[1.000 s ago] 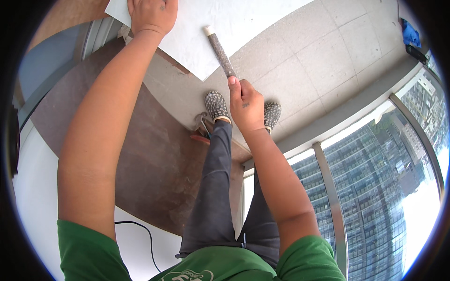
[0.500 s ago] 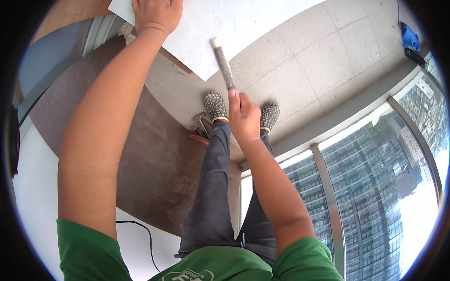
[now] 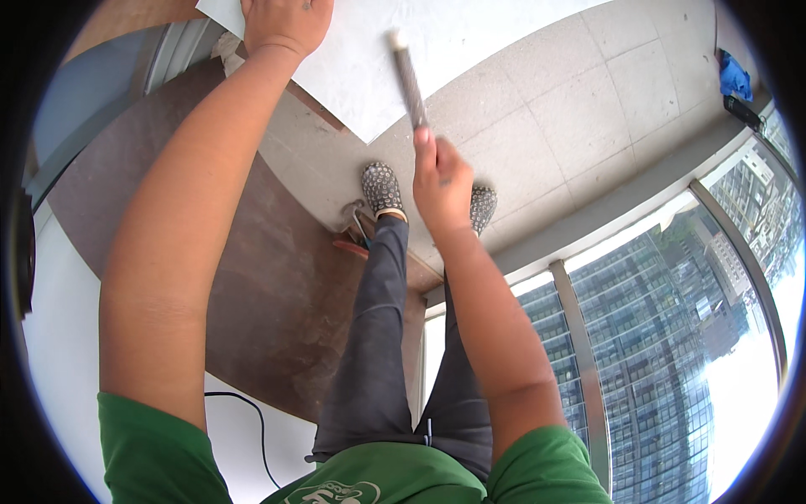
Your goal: The person uses a scraper to clean the surface of a white tile. The person then takes a metal ruler from a bag and uses it to measure the tile.
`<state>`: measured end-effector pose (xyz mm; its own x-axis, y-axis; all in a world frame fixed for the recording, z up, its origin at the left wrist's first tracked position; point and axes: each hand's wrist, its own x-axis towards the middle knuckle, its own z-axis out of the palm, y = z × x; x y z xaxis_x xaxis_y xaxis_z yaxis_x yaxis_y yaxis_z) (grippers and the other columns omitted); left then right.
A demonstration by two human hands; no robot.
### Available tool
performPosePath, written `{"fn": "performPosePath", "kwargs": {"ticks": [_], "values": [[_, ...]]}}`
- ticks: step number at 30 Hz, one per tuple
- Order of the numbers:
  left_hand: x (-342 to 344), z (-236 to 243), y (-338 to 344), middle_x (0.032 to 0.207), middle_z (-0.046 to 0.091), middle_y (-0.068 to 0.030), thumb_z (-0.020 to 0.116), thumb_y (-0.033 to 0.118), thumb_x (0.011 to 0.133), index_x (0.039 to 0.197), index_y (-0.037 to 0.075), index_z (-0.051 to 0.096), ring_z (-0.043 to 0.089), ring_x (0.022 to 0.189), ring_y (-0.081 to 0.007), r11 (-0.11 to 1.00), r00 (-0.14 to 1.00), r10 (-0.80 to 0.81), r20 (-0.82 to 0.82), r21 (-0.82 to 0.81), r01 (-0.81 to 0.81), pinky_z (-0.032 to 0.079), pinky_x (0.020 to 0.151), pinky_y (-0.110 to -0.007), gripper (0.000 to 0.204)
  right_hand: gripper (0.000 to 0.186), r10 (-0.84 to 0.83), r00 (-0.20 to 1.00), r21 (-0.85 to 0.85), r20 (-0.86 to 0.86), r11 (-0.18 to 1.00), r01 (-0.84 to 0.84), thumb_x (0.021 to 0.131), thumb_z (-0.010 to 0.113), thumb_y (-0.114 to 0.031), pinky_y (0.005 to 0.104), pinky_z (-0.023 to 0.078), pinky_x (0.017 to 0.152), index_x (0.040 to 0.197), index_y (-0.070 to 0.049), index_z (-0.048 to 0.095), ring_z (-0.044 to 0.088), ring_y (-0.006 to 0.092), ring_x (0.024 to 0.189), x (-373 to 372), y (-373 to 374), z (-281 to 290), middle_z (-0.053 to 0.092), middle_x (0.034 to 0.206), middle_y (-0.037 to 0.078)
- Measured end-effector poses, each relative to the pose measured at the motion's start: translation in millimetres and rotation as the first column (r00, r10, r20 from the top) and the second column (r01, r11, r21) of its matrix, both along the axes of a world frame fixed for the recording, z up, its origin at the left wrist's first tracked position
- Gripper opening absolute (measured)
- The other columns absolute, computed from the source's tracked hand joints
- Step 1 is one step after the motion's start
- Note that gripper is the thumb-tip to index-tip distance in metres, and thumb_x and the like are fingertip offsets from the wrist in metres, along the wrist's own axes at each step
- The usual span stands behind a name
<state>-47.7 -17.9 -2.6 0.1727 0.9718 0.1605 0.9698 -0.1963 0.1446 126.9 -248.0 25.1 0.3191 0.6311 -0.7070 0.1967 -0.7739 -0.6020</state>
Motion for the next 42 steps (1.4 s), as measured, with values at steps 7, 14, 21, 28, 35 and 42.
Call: {"fn": "performPosePath", "kwargs": {"ticks": [7,14,21,28,35,42], "values": [[0,3,3,0.163,0.032,-0.0181,0.044,0.044,0.103,0.154,0.007,0.04,0.026,0.152,-0.0338,0.999,0.999,0.01,-0.031,-0.038,-0.011,0.014,0.125,-0.053,0.063,0.052,0.098,0.994,0.084,0.048,0.991,-0.101,0.106,0.055,-0.044,0.0236,0.036,0.053,0.076,-0.003,0.056,0.04,0.0044,0.059,-19,-39,8,0.048,0.063,-0.002],[2,5,2,0.164,0.031,-0.0177,0.042,0.044,0.104,0.155,0.007,0.038,0.024,0.153,-0.033,0.999,0.999,0.017,-0.043,-0.04,-0.019,0.013,0.126,-0.052,0.063,0.048,-0.196,0.974,0.063,-0.109,0.977,0.204,0.107,0.054,-0.044,0.0253,0.035,0.045,0.077,-0.007,0.054,0.042,0.0069,0.049,3,38,-4,0.046,0.061,-0.003],[2,9,2,0.165,0.029,-0.0176,0.044,0.047,0.103,0.155,0.007,0.039,0.024,0.154,-0.0329,0.997,1.0,0.016,-0.005,-0.072,-0.016,0.013,0.126,-0.052,0.066,0.044,-0.099,0.966,-0.031,-0.238,0.995,0.095,0.107,0.055,-0.039,0.0269,0.039,0.046,0.079,-0.005,0.056,0.046,0.0112,0.047,-18,-70,13,0.049,0.06,0.001],[2,8,-3,0.168,0.021,-0.0183,0.039,0.055,0.103,0.159,0.002,0.029,0.015,0.156,-0.0337,0.996,0.992,-0.029,-0.122,-0.086,0.018,0.007,0.127,-0.052,0.077,0.031,-0.288,0.945,-0.177,-0.153,0.949,0.26,0.104,0.061,-0.03,0.0275,0.038,0.043,0.088,-0.004,0.056,0.048,0.0127,0.046,66,-88,56,0.049,0.059,0.002],[53,13,-113,0.168,0.023,-0.013,0.045,0.042,0.103,0.16,0.008,0.026,0.018,0.156,-0.0303,0.954,0.961,-0.264,0.081,-0.123,0.272,0.011,0.127,-0.051,0.07,0.027,-0.368,0.919,-0.182,-0.14,0.922,0.341,0.102,0.064,-0.026,0.0278,0.039,0.043,0.095,-0.002,0.057,0.05,0.0133,0.045,101,-102,60,0.048,0.059,0.002],[-13,36,-193,0.167,0.03,-0.0016,0.048,0.031,0.103,0.161,0.013,0.03,0.019,0.156,-0.0168,0.74,0.67,-0.672,-0.315,-0.274,0.614,0.01,0.129,-0.048,0.064,0.032,-0.334,0.924,-0.268,-0.189,0.922,0.278,0.104,0.06,-0.032,0.0279,0.04,0.043,0.092,-0.002,0.057,0.051,0.0135,0.046,92,-101,67,0.049,0.06,0.003]]}}
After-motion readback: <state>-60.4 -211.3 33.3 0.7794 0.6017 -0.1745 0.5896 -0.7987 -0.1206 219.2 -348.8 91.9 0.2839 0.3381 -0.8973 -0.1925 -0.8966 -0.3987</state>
